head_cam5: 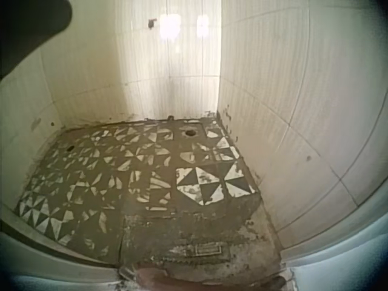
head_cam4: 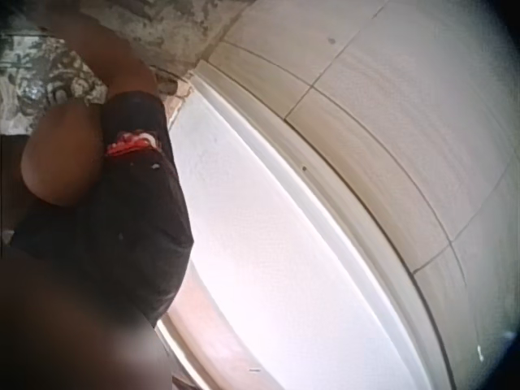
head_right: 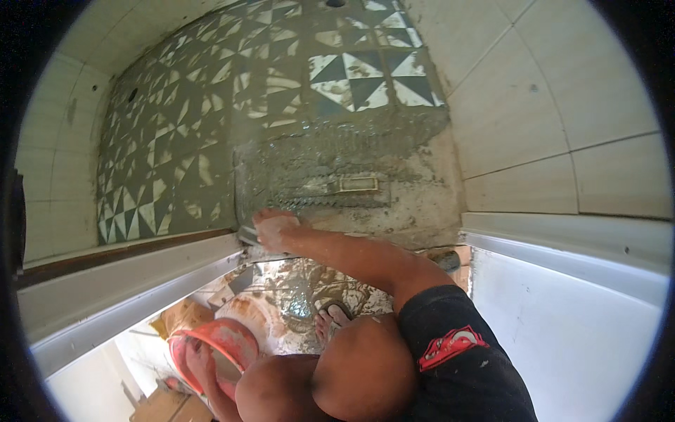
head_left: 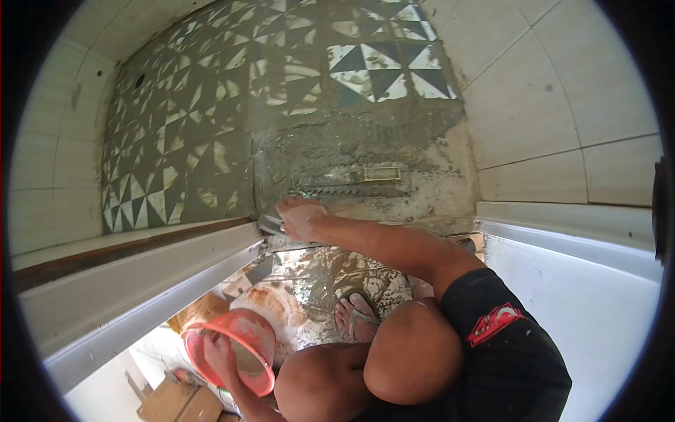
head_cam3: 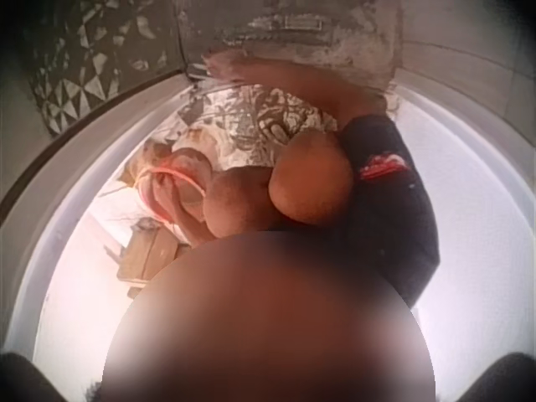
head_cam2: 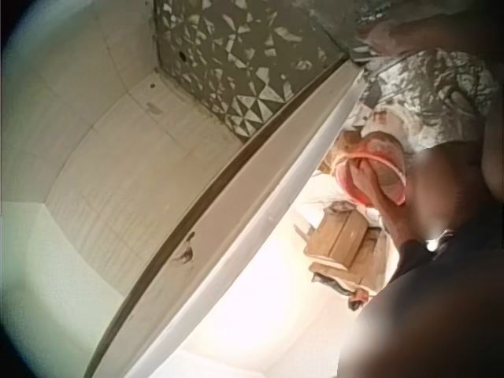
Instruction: Apply and spread grout or mortar onto a tiled floor using a trowel.
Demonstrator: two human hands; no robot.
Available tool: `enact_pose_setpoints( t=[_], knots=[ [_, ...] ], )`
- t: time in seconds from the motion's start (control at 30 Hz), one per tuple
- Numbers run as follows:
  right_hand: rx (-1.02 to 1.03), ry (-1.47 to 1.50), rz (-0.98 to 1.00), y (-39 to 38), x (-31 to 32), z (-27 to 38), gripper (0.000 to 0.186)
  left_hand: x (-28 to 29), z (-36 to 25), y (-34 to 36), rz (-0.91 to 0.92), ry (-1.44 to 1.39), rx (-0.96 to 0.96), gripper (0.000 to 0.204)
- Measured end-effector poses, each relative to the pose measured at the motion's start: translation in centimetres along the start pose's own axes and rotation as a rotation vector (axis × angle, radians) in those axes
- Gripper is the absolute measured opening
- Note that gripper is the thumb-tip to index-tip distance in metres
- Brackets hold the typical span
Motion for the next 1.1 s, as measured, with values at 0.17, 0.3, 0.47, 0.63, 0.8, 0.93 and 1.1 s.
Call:
enact_pose_setpoints(
  t=[0.17,0.3,0.47,0.63,0.8,0.93,1.1],
  knots=[
    [0.12,0.128,-0.406,-4.4,4.8,3.2,0.05,4.4,-2.3,-2.5,-0.119,-0.188,0.051,0.03],
    [-0.171,0.099,-0.03,-5.8,4.1,-1.5,0.054,3.8,-1.3,-0.3,-0.203,-0.312,-0.147,0.024],
    [0.077,0.083,-0.439,-8.3,11.1,-1.0,0.057,6.8,-13.5,-6.5,-0.035,0.252,-0.374,0.028],
    [-0.217,-0.189,-0.235,-9.4,22.0,-7.4,0.057,4.2,-23.6,-10.4,0.746,0.219,-0.18,0.027],
    [-0.22,-0.243,-0.346,-9.0,30.6,-17.0,0.05,-5.7,-32.1,-8.7,0.724,0.185,-0.477,0.037],
    [-0.348,-0.312,-0.317,-7.7,39.5,-25.6,0.048,-16.7,-39.8,-6.0,0.673,0.209,-0.789,0.044],
    [-0.489,-0.39,-0.294,-2.1,49.1,-36.1,0.04,-26.8,-48.1,-5.5,0.635,0.367,-0.895,0.052]
  ],
)
Point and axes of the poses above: each hand's wrist, its own y-axis towards the middle knuckle, its own x-axis out of the back of the hand, z = x × y, the point moved 3 cm from there along y, towards the middle knuckle, and after that the axes turned 15 degrees about x, right-handed, at the moved point
